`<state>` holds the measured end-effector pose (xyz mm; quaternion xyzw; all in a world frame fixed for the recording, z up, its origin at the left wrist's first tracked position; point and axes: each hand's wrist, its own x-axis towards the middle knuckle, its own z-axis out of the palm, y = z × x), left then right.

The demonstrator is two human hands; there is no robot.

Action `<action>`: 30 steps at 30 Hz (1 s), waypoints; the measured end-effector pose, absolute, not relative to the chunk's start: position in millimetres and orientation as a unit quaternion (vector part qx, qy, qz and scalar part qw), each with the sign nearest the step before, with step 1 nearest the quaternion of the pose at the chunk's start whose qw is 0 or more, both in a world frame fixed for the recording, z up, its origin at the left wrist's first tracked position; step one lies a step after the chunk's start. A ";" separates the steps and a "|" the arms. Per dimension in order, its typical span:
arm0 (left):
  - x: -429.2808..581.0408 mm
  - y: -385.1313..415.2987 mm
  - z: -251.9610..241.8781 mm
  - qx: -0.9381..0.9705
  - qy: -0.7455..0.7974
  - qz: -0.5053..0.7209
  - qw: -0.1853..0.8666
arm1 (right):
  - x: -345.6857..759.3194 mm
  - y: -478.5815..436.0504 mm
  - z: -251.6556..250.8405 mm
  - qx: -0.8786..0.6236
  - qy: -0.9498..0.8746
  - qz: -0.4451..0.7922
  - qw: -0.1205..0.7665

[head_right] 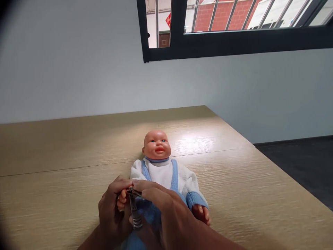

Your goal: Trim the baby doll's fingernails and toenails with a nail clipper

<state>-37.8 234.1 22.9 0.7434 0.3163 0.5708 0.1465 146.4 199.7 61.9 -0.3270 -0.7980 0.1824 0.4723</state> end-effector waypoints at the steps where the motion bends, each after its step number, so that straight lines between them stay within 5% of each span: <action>1: -38.8 234.4 22.1 0.748 0.313 0.568 0.144 | 146.1 200.1 62.4 -0.323 -0.796 0.188 0.476; 20: -44.7 239.1 15.7 0.774 0.286 0.552 0.123 | 147.0 199.3 87.7 -0.356 -0.844 0.083 0.394; 30: -43.8 237.6 10.4 0.761 0.301 0.557 0.139 | 133.8 194.9 103.8 -0.384 -0.819 0.125 0.408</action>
